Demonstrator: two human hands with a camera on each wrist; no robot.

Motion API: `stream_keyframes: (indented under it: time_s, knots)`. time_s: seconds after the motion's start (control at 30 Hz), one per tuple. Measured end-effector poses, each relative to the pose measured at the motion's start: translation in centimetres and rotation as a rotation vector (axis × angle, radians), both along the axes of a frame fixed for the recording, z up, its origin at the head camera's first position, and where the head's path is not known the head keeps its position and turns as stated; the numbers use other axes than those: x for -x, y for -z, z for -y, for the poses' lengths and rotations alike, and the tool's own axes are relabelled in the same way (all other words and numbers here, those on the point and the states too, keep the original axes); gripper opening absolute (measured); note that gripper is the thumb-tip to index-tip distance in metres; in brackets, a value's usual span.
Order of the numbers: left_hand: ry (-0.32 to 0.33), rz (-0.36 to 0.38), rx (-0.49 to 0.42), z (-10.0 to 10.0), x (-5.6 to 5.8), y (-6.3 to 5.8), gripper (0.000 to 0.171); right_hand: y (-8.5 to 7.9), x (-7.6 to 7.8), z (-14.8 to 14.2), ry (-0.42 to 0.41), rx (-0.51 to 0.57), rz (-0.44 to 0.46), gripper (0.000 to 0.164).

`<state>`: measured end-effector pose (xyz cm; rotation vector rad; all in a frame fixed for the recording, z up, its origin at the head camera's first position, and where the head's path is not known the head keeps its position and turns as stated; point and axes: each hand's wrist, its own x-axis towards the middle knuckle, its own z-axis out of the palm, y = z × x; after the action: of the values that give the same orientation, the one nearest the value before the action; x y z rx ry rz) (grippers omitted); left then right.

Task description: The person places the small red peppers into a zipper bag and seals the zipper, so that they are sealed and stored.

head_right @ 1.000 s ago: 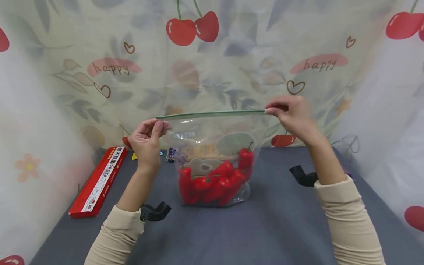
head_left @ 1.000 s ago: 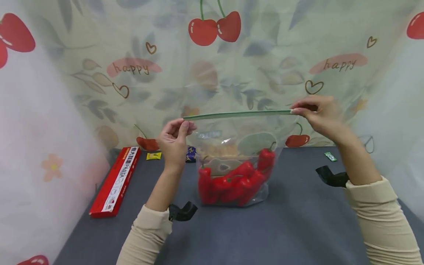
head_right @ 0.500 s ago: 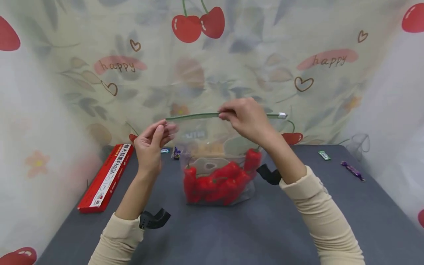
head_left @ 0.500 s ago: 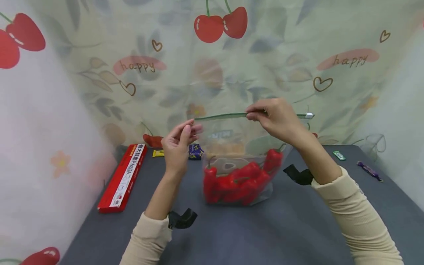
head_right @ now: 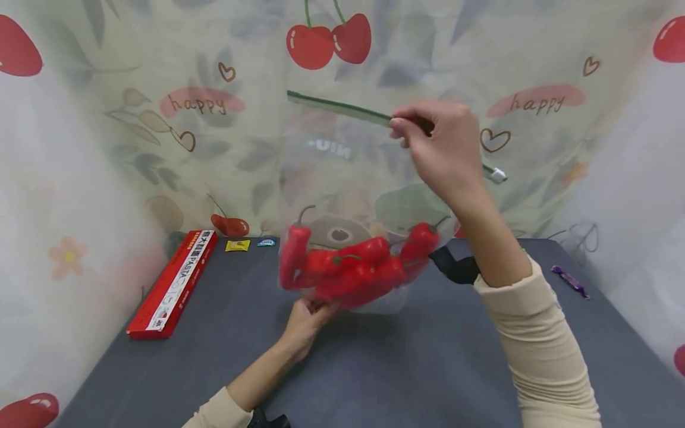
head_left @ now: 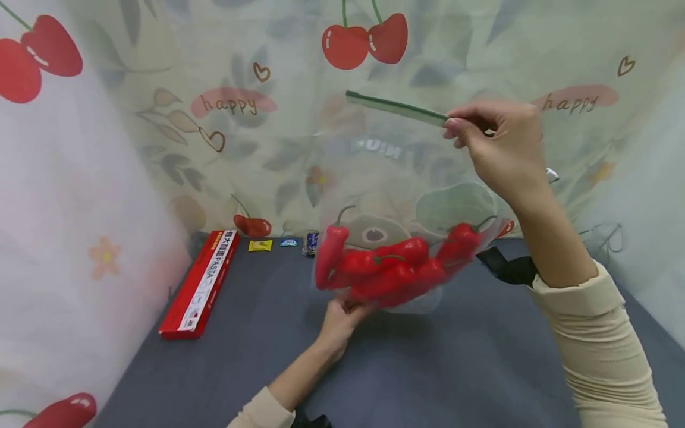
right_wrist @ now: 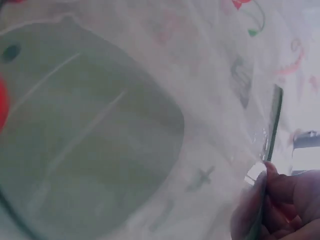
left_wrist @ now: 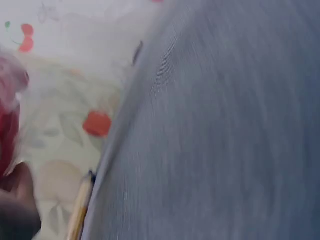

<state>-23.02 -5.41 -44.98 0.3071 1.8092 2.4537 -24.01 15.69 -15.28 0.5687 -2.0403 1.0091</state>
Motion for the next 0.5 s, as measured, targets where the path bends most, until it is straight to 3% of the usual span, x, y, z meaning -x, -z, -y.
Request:
stream_keyframes:
  time_s: [0.1, 0.2, 0.3, 0.37, 0.5]
  knots:
    - [-0.13, -0.001, -0.102, 0.4, -0.3, -0.6, 0.014, 1.6, 0.1, -3.1, -0.057, 0.107, 0.085, 0.014]
    - [-0.213, -0.022, -0.075, 2.2, -0.2, -1.6, 0.017, 4.8, 0.0, -7.4, -0.097, 0.212, 0.294, 0.008]
    - [-0.243, -0.027, 0.017, 4.3, -0.1, -2.5, 0.021, 10.3, 0.0, -11.3, -0.132, 0.248, 0.543, 0.012]
    - [-0.263, -0.002, 0.077, 5.5, -0.1, -2.8, 0.022, 14.7, 0.0, -12.8, -0.127, 0.206, 0.712, 0.01]
    - [-0.265, 0.109, 0.179, 6.7, -0.2, -1.9, 0.022, 22.4, 0.1, -14.2, -0.096, 0.109, 0.973, 0.025]
